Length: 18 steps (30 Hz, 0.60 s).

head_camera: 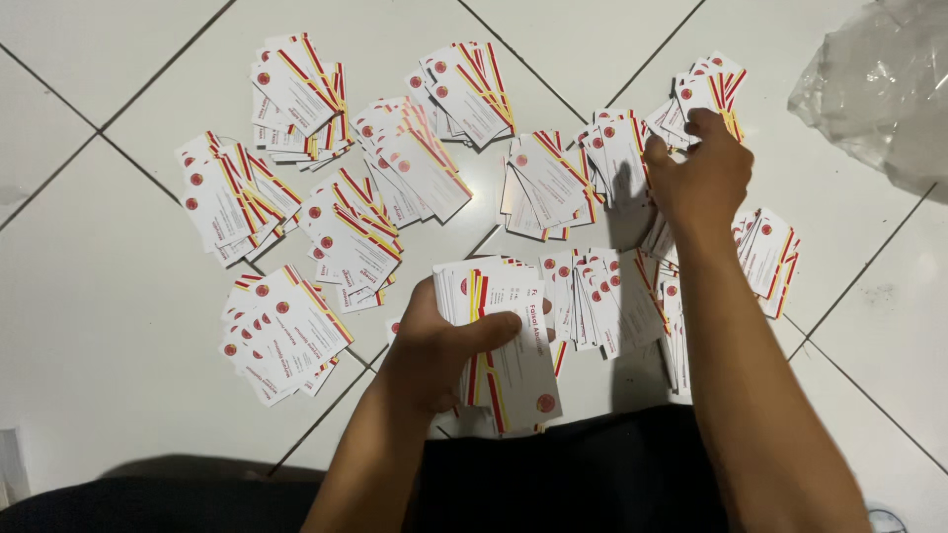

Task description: The person sits cross-legged on a tiled floor and sorts through a large pile of small white cards with red and yellow markings. They repeatedly pick up stacks of cards, fan them out, and place them back down in organized piles.

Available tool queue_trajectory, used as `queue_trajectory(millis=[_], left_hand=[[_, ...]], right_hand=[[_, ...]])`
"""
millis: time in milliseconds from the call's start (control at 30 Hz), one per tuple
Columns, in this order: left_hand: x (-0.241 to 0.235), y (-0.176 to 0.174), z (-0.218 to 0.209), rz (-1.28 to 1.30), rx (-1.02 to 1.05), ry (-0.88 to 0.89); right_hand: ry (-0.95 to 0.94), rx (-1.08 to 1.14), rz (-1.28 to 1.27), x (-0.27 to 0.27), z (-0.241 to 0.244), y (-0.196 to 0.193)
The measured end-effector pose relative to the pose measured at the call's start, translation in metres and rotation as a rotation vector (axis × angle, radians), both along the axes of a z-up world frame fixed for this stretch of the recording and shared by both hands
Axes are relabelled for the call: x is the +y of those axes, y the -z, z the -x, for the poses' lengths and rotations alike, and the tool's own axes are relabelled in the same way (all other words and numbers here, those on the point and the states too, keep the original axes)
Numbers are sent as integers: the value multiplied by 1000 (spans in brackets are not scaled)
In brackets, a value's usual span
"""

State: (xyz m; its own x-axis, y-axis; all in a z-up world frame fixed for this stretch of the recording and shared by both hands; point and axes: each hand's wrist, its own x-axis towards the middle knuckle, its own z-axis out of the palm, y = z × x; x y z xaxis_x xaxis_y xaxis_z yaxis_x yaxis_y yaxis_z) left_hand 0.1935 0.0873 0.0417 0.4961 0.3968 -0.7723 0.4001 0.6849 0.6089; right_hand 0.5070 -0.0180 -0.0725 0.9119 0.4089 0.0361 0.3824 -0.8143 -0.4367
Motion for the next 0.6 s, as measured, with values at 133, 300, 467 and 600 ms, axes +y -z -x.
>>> queue_trajectory(millis=[133,300,467,600], left_hand=[[-5,38,24,-88,-343,-68],[-29,48,40,-137,-696,-95],[-39,16,88,-41,-493,-200],[-45,25,119,-244,-553,-121]], right_hand=[[-148,316,-471,-24,125,-66],[-155,919,-723,-63,249,-80],[-33,909,-921,-56,295,-123],[-11,1039,-974,-70,328,-105]])
